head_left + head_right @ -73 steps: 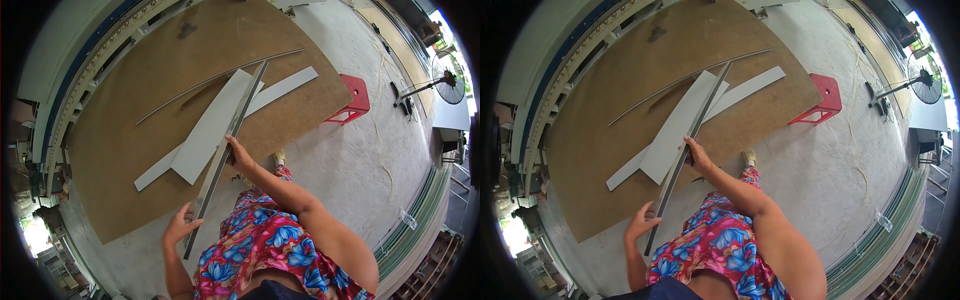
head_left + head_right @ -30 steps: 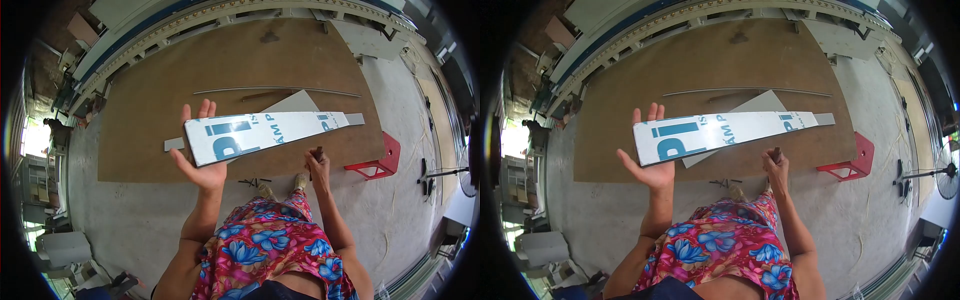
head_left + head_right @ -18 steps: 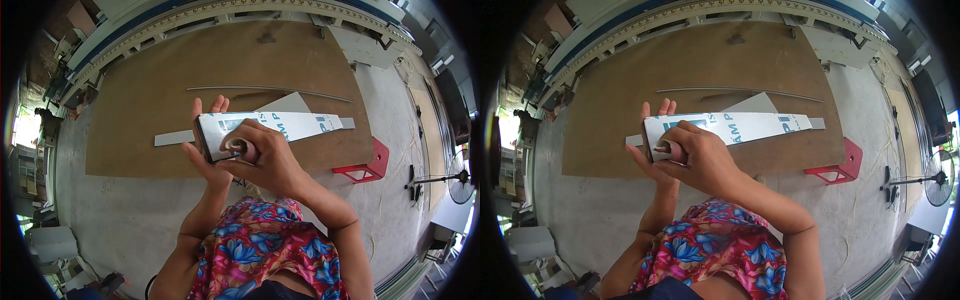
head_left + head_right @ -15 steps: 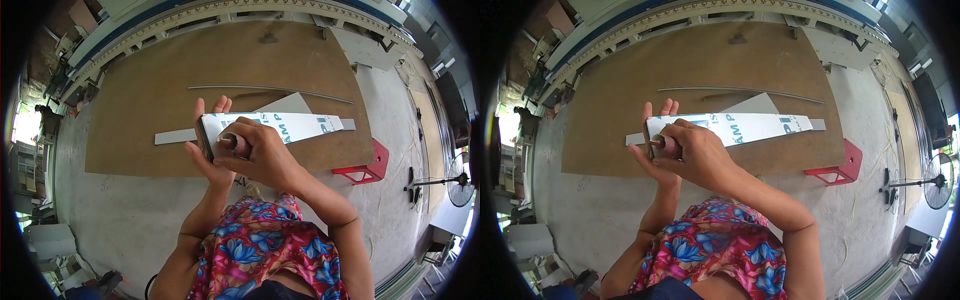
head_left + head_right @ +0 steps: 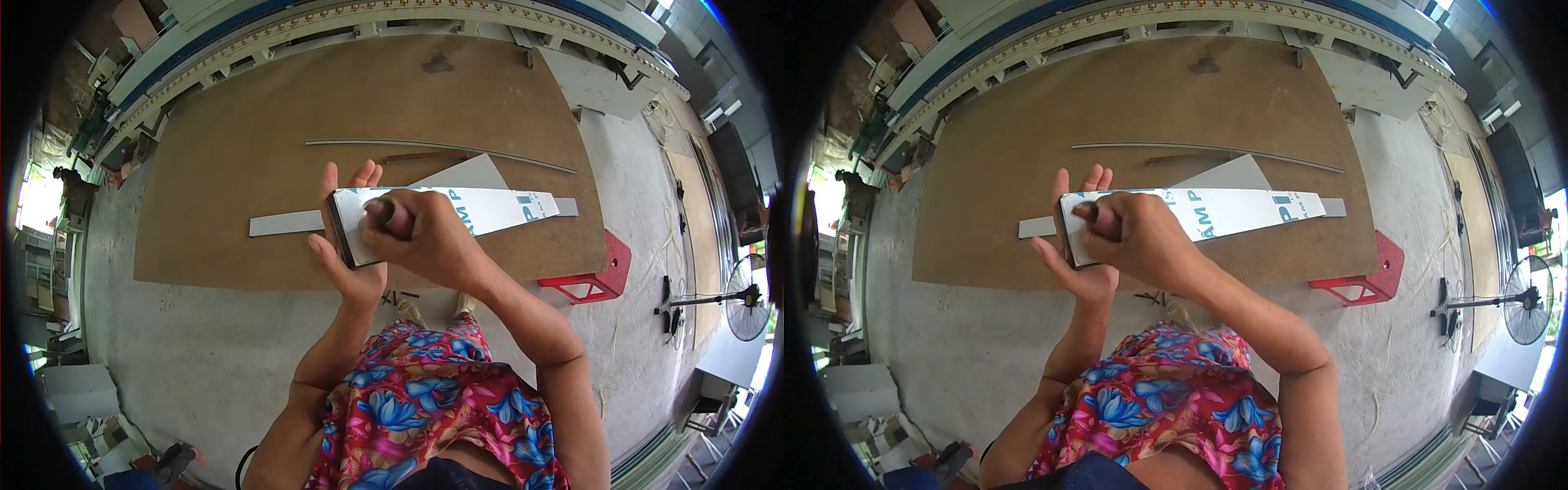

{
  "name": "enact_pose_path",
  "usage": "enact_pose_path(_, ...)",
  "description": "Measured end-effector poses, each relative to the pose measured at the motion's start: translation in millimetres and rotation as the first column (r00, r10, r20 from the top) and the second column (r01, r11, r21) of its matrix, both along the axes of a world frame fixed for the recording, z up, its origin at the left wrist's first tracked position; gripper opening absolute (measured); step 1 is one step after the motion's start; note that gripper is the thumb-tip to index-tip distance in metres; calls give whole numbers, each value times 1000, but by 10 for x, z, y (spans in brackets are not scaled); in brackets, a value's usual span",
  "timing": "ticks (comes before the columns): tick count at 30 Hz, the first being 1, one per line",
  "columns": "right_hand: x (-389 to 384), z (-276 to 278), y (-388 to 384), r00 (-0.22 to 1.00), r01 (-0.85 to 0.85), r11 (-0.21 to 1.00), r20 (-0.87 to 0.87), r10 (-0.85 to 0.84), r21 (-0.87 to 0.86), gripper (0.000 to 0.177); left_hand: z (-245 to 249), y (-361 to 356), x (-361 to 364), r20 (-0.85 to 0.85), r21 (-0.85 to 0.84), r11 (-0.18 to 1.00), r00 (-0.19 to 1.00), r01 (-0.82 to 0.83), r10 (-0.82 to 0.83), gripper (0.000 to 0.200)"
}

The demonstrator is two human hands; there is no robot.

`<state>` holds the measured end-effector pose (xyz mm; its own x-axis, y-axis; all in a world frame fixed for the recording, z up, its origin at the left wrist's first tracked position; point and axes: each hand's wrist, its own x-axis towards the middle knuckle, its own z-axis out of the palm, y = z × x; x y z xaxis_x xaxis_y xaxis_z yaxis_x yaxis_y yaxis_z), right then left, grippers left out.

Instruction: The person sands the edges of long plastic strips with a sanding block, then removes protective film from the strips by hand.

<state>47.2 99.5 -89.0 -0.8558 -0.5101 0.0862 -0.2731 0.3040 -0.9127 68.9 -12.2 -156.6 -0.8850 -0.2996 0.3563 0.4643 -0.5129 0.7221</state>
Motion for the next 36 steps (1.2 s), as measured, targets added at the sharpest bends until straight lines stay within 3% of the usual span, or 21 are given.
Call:
enact_pose_path(2,-23,20,36,998,26,999,54,-24,-33,16,-19,-15,-5,-22,-7,1000,1000,6,-6,89)
enact_pose_path(6,103,-51,-1,994,-75,977,-88,59,-200,18,5,-4,12,26,-3,1000,1000,-5,5,90)
enact_pose_path(12,104,9,-29,996,-58,997,64,61,-56,17,-42,-20,21,42,-31,999,999,21,-20,85)
enact_pose_path(15,106,-15,-39,997,-69,996,-34,72,60,17,-75,-14,22,64,-52,999,998,11,-8,87)
enact_pose_path(18,69,-139,-77,990,-92,995,-104,95,39,16,-106,-22,-3,64,-45,999,998,8,-5,89)
enact_pose_path(24,12,-258,-54,960,-8,993,-278,-26,-119,16,-200,-33,-77,-52,-115,993,999,-14,8,94)
enact_pose_path(28,-149,-371,108,972,208,971,-85,-218,-118,13,-209,-51,-102,-104,-187,981,994,-46,27,93)
enact_pose_path(32,-216,-443,291,972,226,971,-46,-229,-74,11,-198,-40,-113,-74,-160,986,996,-54,42,91)
enact_pose_path(36,-217,-511,363,974,182,961,172,-148,-208,16,-208,-50,-112,-72,-171,983,996,-61,49,88)
